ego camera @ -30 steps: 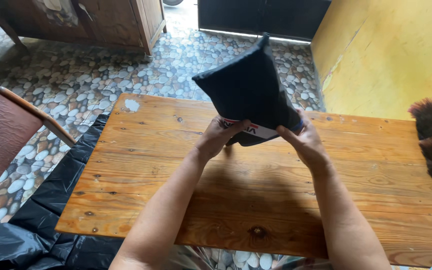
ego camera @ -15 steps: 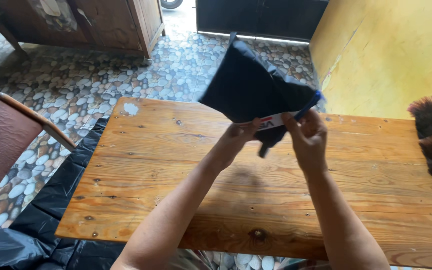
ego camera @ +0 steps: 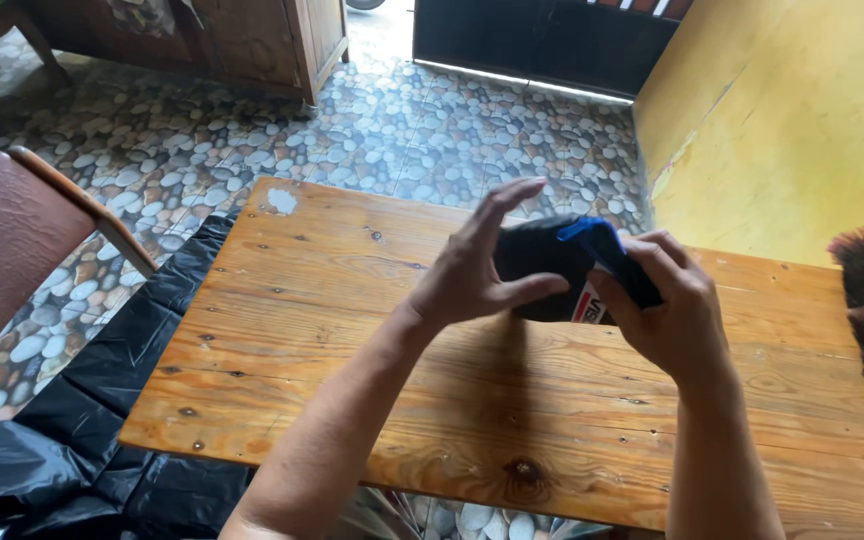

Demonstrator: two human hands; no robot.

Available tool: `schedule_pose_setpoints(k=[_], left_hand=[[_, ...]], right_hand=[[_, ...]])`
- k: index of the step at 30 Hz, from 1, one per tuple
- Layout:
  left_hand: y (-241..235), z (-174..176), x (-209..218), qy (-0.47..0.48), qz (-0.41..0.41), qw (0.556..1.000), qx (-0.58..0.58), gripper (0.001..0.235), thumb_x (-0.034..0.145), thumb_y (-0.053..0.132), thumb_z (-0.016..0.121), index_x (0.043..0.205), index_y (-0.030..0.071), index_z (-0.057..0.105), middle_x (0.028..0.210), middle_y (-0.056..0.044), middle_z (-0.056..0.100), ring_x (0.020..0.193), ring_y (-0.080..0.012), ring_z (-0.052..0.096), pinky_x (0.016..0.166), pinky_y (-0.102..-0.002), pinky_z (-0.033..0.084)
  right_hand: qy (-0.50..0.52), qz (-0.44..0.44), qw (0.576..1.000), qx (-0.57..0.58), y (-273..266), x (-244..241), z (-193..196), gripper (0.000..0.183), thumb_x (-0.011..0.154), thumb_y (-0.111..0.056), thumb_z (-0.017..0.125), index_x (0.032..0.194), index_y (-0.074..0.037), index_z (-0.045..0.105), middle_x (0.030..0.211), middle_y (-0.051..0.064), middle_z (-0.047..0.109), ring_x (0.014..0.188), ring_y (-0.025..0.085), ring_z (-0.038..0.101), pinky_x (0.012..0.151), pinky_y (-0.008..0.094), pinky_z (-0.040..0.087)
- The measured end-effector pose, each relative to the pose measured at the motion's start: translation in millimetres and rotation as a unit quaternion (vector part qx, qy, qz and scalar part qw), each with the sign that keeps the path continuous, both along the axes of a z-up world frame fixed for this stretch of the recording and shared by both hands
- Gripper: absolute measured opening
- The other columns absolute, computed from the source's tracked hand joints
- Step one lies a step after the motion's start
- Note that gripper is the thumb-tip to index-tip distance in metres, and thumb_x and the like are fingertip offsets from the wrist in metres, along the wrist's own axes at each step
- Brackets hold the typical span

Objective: The person folds a small black plastic bag and places it into a basket. They then unfold a long black plastic sheet on a wooden table, brush it with a feather duster, and fold it into a compact rectangular shape.

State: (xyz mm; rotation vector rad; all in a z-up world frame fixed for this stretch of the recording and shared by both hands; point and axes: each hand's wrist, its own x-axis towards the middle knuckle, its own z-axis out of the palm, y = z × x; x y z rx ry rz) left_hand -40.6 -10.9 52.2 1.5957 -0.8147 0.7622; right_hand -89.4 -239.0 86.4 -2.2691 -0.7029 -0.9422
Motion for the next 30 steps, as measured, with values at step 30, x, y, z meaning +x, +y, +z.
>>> schedule_pose_setpoints(k=[30], left_hand=[[11.0, 18.0, -13.3, -0.107, -0.021, 0.985, 0.133, 0.017, 0.106, 0.015, 0.062, 0.121, 0.008, 0.057, 0.120, -0.013, 0.061, 0.098, -0.0322, 0.070, 0.075, -0.041, 0.059]], right_hand=[[-0.156, -0.002, 0.978, -0.139, 16.4, -15.2, 16.3, 0.031, 0.097, -0.015, 0.085, 0.124, -0.004, 0.073, 0.117, 0.015, 0.074, 0.101, 0.029, 0.071, 0.091, 0.043, 0.051]])
